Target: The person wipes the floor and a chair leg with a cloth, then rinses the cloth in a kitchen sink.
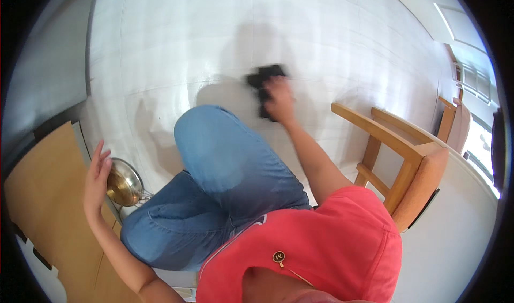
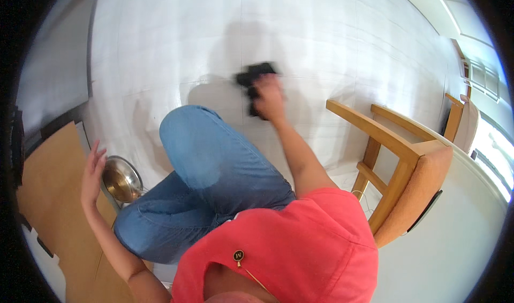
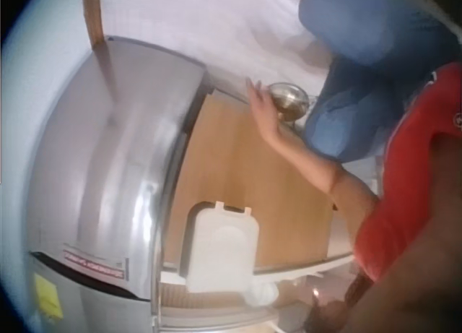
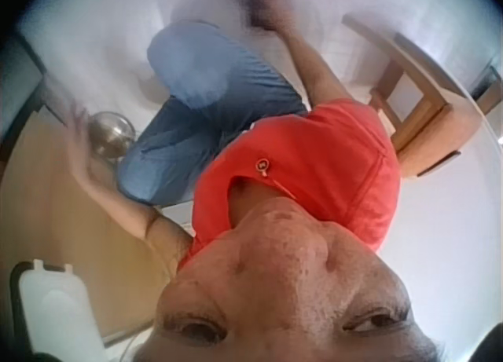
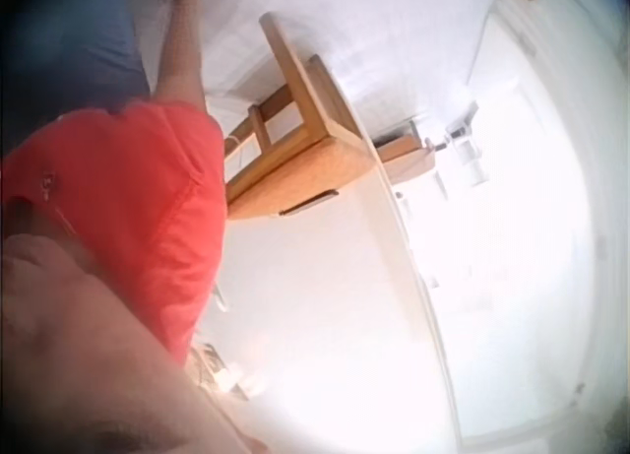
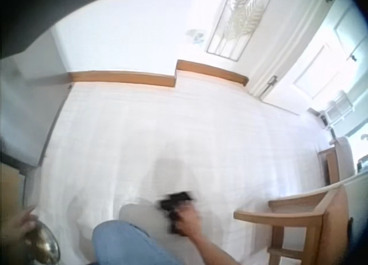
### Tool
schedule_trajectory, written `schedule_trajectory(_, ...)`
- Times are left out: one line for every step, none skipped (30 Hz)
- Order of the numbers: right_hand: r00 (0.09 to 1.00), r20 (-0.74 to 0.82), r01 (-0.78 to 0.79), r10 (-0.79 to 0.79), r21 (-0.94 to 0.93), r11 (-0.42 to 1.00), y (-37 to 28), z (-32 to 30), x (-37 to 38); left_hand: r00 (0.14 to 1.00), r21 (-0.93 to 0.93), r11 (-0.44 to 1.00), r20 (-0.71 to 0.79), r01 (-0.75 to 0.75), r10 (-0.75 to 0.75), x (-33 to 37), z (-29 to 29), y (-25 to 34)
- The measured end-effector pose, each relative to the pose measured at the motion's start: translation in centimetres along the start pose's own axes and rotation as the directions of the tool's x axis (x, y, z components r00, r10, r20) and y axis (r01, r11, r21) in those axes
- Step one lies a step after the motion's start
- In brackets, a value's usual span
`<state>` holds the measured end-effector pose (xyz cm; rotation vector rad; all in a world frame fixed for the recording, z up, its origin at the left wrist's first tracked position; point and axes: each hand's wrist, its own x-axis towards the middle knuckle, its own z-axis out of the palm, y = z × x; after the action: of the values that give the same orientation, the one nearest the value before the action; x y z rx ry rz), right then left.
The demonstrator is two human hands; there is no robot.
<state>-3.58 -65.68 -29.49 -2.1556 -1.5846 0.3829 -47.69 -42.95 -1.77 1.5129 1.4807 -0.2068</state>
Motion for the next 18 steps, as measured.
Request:
schedule_trajectory(0.989,-0.102,-0.123,0.108,-0.154,0.980,4.2,-1.2,-1.1,1.000,0.006,1.000,-0.003,-0.003,0.003,-0.5,-0.4,-1.5)
schedule_trajectory(0.941,-0.271,-0.275,0.203,-0.261,0.925,8.6,-2.5,-1.8,0.995,-0.024,0.995,-0.023,0.094,-0.095,-0.9,-0.9,-3.1)
schedule_trajectory(0.796,-0.435,-0.530,0.421,-0.165,0.832,13.1,-4.0,-1.7,0.982,-0.060,0.981,-0.036,0.185,-0.187,-0.8,-1.1,-4.4)
schedule_trajectory(0.565,-0.670,-0.783,0.481,-0.251,0.570,18.5,-5.9,-2.0,0.989,-0.052,0.988,-0.010,0.147,-0.147,-0.1,-1.2,-5.0)
schedule_trajectory(0.377,-0.579,-0.913,0.723,-0.099,0.397,19.4,-7.5,0.3,0.971,-0.079,0.967,0.021,0.240,-0.239,-1.1,-1.3,-6.0)
schedule_trajectory(0.164,-0.429,-0.983,0.888,0.008,0.185,19.2,-8.7,3.9,0.941,-0.118,0.934,0.048,0.338,-0.334,-2.0,-1.3,-6.7)
schedule_trajectory(0.345,-0.520,-0.928,0.781,-0.065,0.366,20.2,-8.8,5.1,0.948,-0.110,0.942,0.061,0.317,-0.312,-1.3,-1.3,-5.9)
schedule_trajectory(0.507,-0.585,-0.838,0.633,-0.165,0.520,21.1,-8.5,6.2,0.938,-0.106,0.933,0.064,0.345,-0.340,-0.9,-1.2,-4.5)
schedule_trajectory(0.629,-0.562,-0.714,0.538,-0.142,0.686,18.8,-6.8,8.9,0.922,-0.102,0.916,0.048,0.387,-0.384,-1.2,-0.8,-3.2)
schedule_trajectory(0.726,-0.644,-0.494,0.244,-0.241,0.835,17.4,-5.1,10.9,0.931,-0.091,0.927,0.052,0.365,-0.362,-0.5,-0.5,-2.1)
schedule_trajectory(0.774,-0.591,-0.360,0.229,-0.112,0.926,13.2,-3.2,13.4,0.962,-0.088,0.958,0.026,0.273,-0.272,-0.1,0.0,-1.0)
schedule_trajectory(0.823,-0.540,-0.274,0.177,-0.104,0.956,9.0,-1.3,14.8,0.986,-0.080,0.983,0.006,0.164,-0.164,0.8,0.1,0.1)
schedule_trajectory(0.896,-0.431,-0.137,0.104,-0.045,0.990,3.8,-0.1,15.4,0.988,-0.077,0.985,-0.007,0.154,-0.155,1.5,0.2,0.7)
schedule_trajectory(0.968,-0.246,-0.021,0.041,0.086,0.996,0.2,1.4,14.7,0.996,-0.031,0.996,0.014,0.083,-0.082,2.8,0.5,1.1)
schedule_trajectory(0.989,-0.135,0.066,-0.059,0.043,0.997,-2.4,3.0,13.2,0.999,0.017,1.000,0.038,-0.001,0.000,4.4,0.8,2.1)
schedule_trajectory(0.986,0.027,0.163,-0.164,0.035,0.986,-6.5,3.3,11.1,1.000,-0.004,1.000,-0.005,0.009,-0.009,4.5,0.8,1.6)
schedule_trajectory(0.969,0.035,0.244,-0.245,0.036,0.969,-7.4,3.5,9.0,0.999,0.015,0.998,0.005,-0.054,0.054,4.9,0.9,1.9)
schedule_trajectory(0.946,0.049,0.319,-0.321,0.041,0.947,-6.5,4.1,6.0,0.994,0.036,0.993,0.020,-0.111,0.110,5.1,1.0,2.1)
